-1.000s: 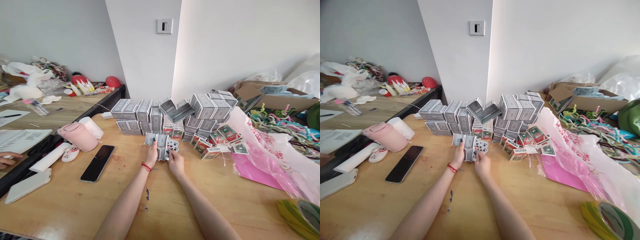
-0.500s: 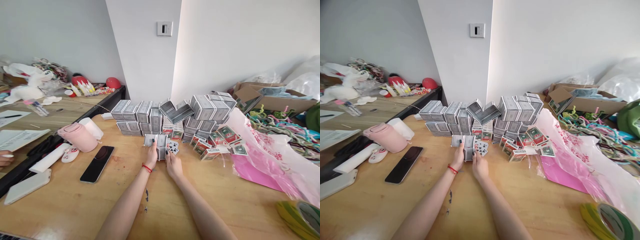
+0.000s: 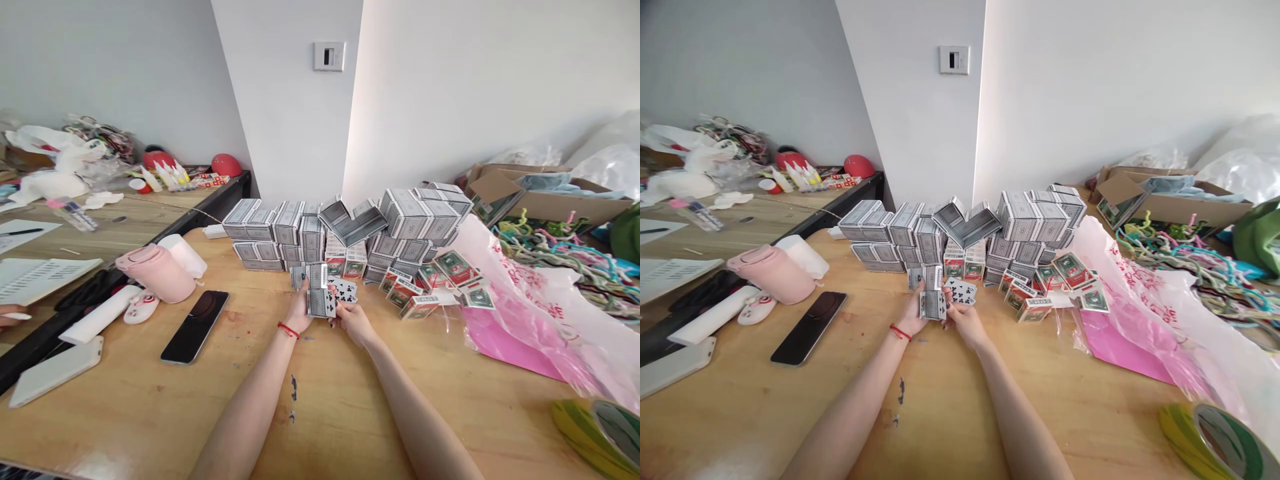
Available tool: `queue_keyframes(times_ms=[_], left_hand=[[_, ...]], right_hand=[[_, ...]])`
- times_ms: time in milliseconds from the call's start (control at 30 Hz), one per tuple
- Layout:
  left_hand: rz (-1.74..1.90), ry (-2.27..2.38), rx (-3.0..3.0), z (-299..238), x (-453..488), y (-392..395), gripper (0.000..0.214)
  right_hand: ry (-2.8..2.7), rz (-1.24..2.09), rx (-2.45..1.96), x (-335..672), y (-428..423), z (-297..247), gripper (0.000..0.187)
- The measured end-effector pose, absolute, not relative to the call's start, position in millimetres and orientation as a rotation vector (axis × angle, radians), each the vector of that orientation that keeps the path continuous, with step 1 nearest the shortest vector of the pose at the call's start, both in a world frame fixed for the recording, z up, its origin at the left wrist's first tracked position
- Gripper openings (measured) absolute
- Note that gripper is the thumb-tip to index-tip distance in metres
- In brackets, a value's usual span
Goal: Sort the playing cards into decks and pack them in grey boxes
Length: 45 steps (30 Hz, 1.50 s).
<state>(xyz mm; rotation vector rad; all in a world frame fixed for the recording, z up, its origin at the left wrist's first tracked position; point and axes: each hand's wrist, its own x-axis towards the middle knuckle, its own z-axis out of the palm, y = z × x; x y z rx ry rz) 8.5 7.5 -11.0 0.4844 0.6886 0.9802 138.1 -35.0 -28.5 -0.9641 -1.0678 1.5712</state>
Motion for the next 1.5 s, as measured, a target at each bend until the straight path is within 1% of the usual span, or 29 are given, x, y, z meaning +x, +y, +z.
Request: queue_keyframes(times_ms=[300,467,667,867,1233,1400,1500], left_hand=[[1.003,0.752,0.567,-8.9,11.5,4.8,0.048],[1.055,0.786,0.612,-12.2,13.8,4.7,0.048],[1.088,0.85,0.67,-17.4,16.5,3.9,0.046],[1.077,0.798,0.662,-15.9,15.7,2.3,0.05],[1.031,0.708,0.628,-13.5,14.6,-1.3,0.056],[1.059,0.7,0.668,-7.3,13.7,-10.0,0.045],[1.012,0.71,0.773,-5.0,11.4,-14.7,0.04]], right_hand=[[-0.943,1.859,-0.796,138.1,-40.7,-14.4,0.04],[-0.888,1.914,-0.733,139.5,-41.8,-11.6,0.039],[-0.903,1.859,-0.848,134.3,-41.2,-15.2,0.036],[-0.928,1.795,-0.91,132.6,-41.3,-18.4,0.033],[-0.91,1.657,-1.025,131.6,-37.9,-24.5,0.037],[-0.915,1.581,-1.094,130.4,-36.9,-26.8,0.035],[-0.918,1.543,-1.123,129.7,-36.2,-29.7,0.035]])
